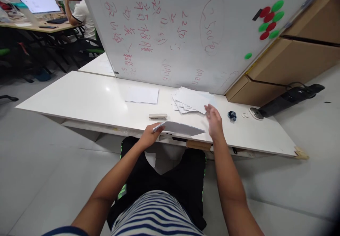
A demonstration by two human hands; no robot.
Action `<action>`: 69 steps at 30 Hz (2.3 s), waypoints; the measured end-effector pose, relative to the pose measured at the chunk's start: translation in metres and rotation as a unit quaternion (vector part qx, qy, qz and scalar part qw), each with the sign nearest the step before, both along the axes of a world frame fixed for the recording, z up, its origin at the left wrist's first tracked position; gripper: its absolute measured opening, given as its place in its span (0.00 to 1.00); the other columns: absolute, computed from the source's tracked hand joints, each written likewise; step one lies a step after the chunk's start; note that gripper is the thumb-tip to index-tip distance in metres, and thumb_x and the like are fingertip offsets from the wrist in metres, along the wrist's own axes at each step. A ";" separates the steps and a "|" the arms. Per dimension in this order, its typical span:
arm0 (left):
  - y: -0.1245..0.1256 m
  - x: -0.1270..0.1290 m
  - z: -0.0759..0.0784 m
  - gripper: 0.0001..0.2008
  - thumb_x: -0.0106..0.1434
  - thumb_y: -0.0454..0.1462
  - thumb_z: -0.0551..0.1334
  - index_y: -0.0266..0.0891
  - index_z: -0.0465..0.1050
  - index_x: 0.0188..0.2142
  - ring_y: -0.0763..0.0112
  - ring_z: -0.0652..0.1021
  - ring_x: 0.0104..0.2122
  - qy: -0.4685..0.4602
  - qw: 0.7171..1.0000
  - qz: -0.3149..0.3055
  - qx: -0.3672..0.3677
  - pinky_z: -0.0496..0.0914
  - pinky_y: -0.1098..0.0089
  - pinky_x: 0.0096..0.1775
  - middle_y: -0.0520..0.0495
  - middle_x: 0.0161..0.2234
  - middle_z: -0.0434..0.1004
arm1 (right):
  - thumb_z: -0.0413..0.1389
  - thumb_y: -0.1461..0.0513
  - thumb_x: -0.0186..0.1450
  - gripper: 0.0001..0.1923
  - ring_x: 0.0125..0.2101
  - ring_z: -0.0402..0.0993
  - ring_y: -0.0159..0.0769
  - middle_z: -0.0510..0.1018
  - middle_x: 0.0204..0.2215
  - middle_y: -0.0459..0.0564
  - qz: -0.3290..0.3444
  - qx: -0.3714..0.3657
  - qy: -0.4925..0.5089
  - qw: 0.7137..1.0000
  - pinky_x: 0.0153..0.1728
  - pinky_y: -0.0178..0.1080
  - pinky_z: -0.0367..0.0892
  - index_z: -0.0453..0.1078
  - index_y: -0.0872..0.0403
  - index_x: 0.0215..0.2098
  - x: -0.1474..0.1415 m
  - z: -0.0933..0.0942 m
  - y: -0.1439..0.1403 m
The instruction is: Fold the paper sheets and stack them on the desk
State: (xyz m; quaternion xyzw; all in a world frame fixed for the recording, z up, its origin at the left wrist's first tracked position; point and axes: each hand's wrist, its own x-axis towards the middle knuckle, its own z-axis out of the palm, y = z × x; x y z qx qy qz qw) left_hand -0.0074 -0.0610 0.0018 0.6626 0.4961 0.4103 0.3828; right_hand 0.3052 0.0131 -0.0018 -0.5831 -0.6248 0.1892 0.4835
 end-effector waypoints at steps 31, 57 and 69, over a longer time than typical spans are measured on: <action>0.119 0.006 -0.001 0.25 0.71 0.48 0.43 0.42 0.66 0.58 0.51 0.51 0.67 0.333 0.929 0.163 -0.002 0.50 0.47 0.64 0.41 0.64 0.62 | 0.64 0.55 0.55 0.19 0.43 0.79 0.45 0.81 0.45 0.57 -0.043 -0.256 0.258 0.931 0.45 0.43 0.74 0.74 0.56 0.42 -0.010 -0.036 -0.068; 0.135 0.001 -0.014 0.32 0.68 0.52 0.37 0.43 0.55 0.66 0.54 0.38 0.70 0.370 0.924 0.053 -0.079 0.41 0.45 0.65 0.44 0.70 0.44 | 0.62 0.59 0.57 0.16 0.36 0.80 0.41 0.82 0.41 0.56 -0.010 -0.352 0.201 0.914 0.37 0.39 0.74 0.74 0.58 0.41 -0.049 -0.007 -0.045; 0.142 0.002 -0.017 0.31 0.69 0.51 0.38 0.45 0.55 0.66 0.53 0.36 0.69 0.405 0.907 0.050 -0.106 0.41 0.43 0.65 0.44 0.71 0.41 | 0.62 0.59 0.55 0.17 0.35 0.80 0.41 0.82 0.41 0.57 0.001 -0.357 0.226 0.907 0.36 0.39 0.74 0.74 0.59 0.42 -0.059 -0.018 -0.041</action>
